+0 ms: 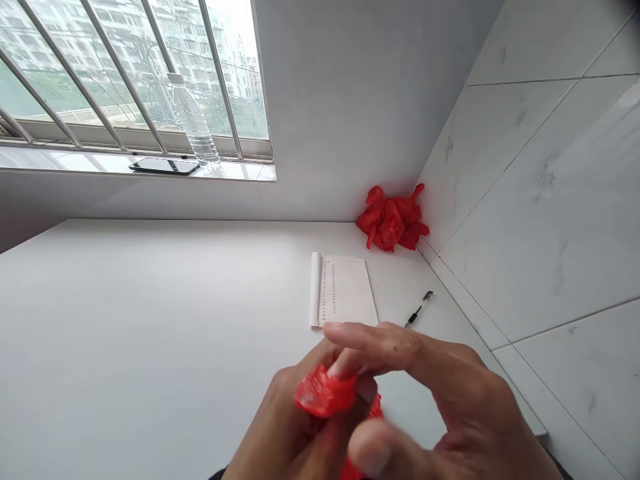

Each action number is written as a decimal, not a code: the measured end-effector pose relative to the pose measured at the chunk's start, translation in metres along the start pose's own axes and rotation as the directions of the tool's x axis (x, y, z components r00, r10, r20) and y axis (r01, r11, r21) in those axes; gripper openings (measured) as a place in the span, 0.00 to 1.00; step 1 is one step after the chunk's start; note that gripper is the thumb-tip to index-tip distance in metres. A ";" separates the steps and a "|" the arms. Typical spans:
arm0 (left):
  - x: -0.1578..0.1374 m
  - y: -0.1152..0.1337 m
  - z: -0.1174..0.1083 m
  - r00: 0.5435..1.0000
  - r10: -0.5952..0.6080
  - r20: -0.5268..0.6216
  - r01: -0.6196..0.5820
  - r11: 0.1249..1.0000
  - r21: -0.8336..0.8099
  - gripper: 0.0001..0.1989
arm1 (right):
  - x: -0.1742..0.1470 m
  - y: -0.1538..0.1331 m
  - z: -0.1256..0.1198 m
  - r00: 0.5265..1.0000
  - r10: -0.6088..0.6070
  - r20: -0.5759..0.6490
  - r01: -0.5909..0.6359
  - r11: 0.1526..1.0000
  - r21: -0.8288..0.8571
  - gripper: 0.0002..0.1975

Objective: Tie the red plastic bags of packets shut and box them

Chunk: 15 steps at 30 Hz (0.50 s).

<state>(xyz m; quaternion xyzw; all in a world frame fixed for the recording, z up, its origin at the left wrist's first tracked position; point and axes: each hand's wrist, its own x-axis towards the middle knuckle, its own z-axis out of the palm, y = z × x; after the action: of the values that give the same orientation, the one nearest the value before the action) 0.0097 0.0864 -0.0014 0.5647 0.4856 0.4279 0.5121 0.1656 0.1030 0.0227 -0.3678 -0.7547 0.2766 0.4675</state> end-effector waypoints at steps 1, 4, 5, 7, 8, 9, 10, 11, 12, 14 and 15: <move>0.000 0.001 0.000 0.998 -0.050 -0.036 0.048 0.998 -0.047 0.09 | 0.001 0.002 -0.001 1.000 0.023 0.004 -0.023 0.999 0.043 0.16; 0.000 0.004 -0.002 0.952 -0.265 -0.153 0.230 0.949 -0.213 0.15 | 0.004 0.015 -0.001 0.996 0.077 0.044 -0.077 0.997 0.018 0.14; 0.000 0.004 -0.003 0.931 -0.326 -0.161 0.274 0.921 -0.278 0.16 | 0.005 0.020 0.000 0.992 0.100 0.071 -0.098 0.995 -0.022 0.16; 0.001 0.001 -0.005 0.911 -0.400 -0.105 0.332 0.859 -0.391 0.20 | 0.006 0.030 0.002 0.975 0.168 0.148 -0.162 0.985 -0.050 0.19; 0.002 -0.001 -0.007 0.910 -0.410 -0.060 0.348 0.835 -0.426 0.23 | 0.007 0.033 0.003 0.960 0.203 0.190 -0.200 0.979 -0.035 0.19; 0.003 -0.004 -0.010 0.913 -0.407 -0.017 0.357 0.819 -0.450 0.26 | 0.007 0.036 0.004 0.947 0.236 0.216 -0.239 0.971 -0.012 0.17; 0.005 -0.007 -0.012 0.916 -0.400 0.026 0.366 0.809 -0.459 0.29 | 0.008 0.038 0.005 0.939 0.256 0.229 -0.266 0.964 0.012 0.14; 0.006 -0.010 -0.015 0.920 -0.386 0.072 0.373 0.805 -0.461 0.31 | 0.008 0.039 0.005 0.937 0.265 0.226 -0.279 0.960 0.031 0.11; 0.007 -0.013 -0.018 0.923 -0.366 0.115 0.376 0.803 -0.463 0.31 | 0.008 0.040 0.006 0.939 0.270 0.211 -0.285 0.958 0.044 0.09; 0.009 -0.016 -0.022 0.925 -0.338 0.173 0.379 0.796 -0.472 0.28 | 0.008 0.040 0.006 0.947 0.262 0.187 -0.279 0.958 0.069 0.05; 0.010 -0.016 -0.023 0.923 -0.335 0.187 0.384 0.789 -0.480 0.25 | 0.007 0.040 0.007 0.951 0.249 0.182 -0.267 0.960 0.085 0.05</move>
<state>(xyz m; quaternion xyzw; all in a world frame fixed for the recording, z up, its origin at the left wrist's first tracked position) -0.0133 0.1004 -0.0148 0.3261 0.4301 0.4085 0.7361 0.1694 0.1311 -0.0066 -0.4127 -0.7210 0.4061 0.3807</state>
